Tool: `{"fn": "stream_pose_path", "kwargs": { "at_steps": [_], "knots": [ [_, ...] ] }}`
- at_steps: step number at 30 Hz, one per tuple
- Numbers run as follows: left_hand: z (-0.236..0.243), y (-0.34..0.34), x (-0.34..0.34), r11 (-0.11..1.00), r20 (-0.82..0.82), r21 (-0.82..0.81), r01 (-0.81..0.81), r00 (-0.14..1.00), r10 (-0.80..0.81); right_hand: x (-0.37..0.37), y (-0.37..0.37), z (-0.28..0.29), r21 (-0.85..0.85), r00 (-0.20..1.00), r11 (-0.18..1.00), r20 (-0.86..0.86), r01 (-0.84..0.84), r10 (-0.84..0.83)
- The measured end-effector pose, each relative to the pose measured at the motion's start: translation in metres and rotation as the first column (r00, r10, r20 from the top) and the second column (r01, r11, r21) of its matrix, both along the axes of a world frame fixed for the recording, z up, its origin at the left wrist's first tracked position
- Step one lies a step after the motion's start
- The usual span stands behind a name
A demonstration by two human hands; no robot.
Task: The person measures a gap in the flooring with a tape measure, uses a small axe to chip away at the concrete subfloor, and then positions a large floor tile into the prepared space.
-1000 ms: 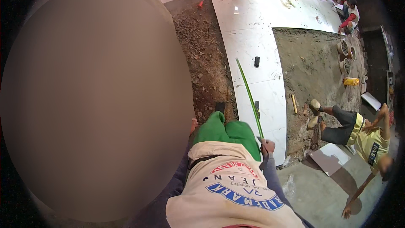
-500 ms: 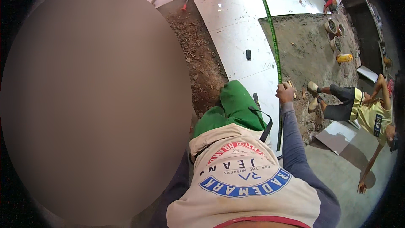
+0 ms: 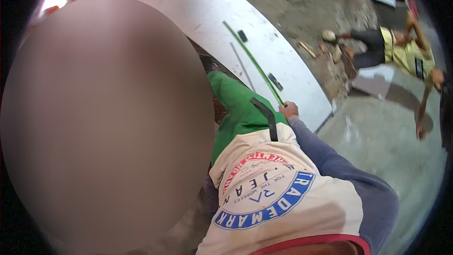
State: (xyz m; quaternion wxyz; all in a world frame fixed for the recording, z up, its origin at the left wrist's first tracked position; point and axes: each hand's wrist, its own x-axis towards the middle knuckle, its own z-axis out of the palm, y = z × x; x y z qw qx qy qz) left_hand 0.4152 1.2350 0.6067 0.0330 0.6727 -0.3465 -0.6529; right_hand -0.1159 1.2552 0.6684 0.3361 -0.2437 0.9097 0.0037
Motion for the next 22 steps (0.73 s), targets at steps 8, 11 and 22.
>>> {"fn": "stream_pose_path", "kwargs": {
  "at_steps": [8, 11, 22],
  "knots": [
    [0.077, -0.190, 0.021, 0.972, 0.010, 0.232, -0.042, 0.999, 0.041, 0.078, 0.039, -0.064, 0.073, 0.981, 0.979, 0.030, 0.189, -0.192],
    [0.065, -0.179, 0.064, 0.965, -0.041, 0.181, 0.189, 0.982, -0.184, 0.098, 0.047, -0.060, 0.087, 0.992, 0.989, 0.029, 0.123, -0.126],
    [0.055, -0.213, 0.051, 0.915, 0.026, 0.398, 0.073, 0.995, -0.091, 0.163, 0.088, -0.054, 0.311, 0.861, 0.876, 0.240, 0.370, -0.449]
  ]
}}
